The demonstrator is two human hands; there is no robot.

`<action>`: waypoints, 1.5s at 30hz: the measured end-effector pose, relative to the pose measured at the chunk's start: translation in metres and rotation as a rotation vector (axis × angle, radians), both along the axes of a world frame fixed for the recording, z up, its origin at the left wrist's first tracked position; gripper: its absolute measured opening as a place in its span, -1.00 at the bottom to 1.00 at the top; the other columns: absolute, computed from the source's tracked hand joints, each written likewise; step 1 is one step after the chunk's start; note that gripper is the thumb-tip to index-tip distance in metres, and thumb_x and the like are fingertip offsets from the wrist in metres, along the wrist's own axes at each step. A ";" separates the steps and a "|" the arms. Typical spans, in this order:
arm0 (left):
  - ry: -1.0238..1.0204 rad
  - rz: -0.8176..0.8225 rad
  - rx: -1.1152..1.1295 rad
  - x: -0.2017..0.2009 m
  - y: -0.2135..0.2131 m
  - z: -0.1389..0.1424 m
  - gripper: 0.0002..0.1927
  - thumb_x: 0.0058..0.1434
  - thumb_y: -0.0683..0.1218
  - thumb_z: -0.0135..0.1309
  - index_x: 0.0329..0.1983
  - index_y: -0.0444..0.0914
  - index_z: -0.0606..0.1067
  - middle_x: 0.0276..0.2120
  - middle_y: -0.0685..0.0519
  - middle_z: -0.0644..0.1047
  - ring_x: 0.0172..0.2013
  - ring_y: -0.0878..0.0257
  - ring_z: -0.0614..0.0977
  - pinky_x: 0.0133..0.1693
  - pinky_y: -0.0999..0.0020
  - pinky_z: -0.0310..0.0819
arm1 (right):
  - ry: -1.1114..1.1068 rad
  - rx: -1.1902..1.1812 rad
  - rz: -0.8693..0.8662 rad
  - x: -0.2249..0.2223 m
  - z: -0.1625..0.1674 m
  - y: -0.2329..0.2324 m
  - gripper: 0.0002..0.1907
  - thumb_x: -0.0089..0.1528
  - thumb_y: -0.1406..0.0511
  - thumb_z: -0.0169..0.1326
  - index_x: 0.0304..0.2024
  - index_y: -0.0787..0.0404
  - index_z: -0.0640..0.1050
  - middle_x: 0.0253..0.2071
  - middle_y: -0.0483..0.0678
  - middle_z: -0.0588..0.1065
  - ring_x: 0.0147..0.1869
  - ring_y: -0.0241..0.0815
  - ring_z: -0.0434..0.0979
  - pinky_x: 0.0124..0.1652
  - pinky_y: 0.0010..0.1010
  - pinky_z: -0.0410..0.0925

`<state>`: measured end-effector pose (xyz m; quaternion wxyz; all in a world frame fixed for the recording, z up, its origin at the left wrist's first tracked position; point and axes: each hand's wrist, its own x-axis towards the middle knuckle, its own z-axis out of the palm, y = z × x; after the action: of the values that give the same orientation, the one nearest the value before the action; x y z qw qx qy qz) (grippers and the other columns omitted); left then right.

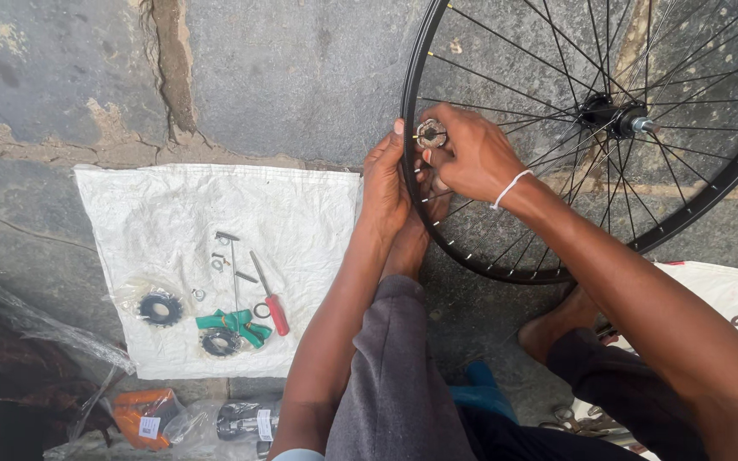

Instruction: The person assembles or repairs a bicycle wheel, inserting and tightening spoke nipples through the rim into the spokes by hand.

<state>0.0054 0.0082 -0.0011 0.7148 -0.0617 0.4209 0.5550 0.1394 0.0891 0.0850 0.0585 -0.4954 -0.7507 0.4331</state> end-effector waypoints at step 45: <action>0.023 0.041 -0.021 0.004 -0.006 0.000 -0.67 0.37 0.10 0.14 -0.10 -0.27 0.52 -0.43 0.08 0.56 -0.52 0.40 0.52 -0.53 0.53 0.38 | 0.096 -0.087 -0.094 0.006 -0.010 -0.016 -0.56 0.18 0.28 0.21 0.11 0.24 0.51 -0.04 0.14 0.58 -0.09 0.06 0.62 -0.05 -0.16 0.40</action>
<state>0.0093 0.0026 -0.0007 0.6976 -0.0713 0.4335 0.5660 0.1458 0.0736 0.0751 0.0932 -0.5108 -0.7035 0.4854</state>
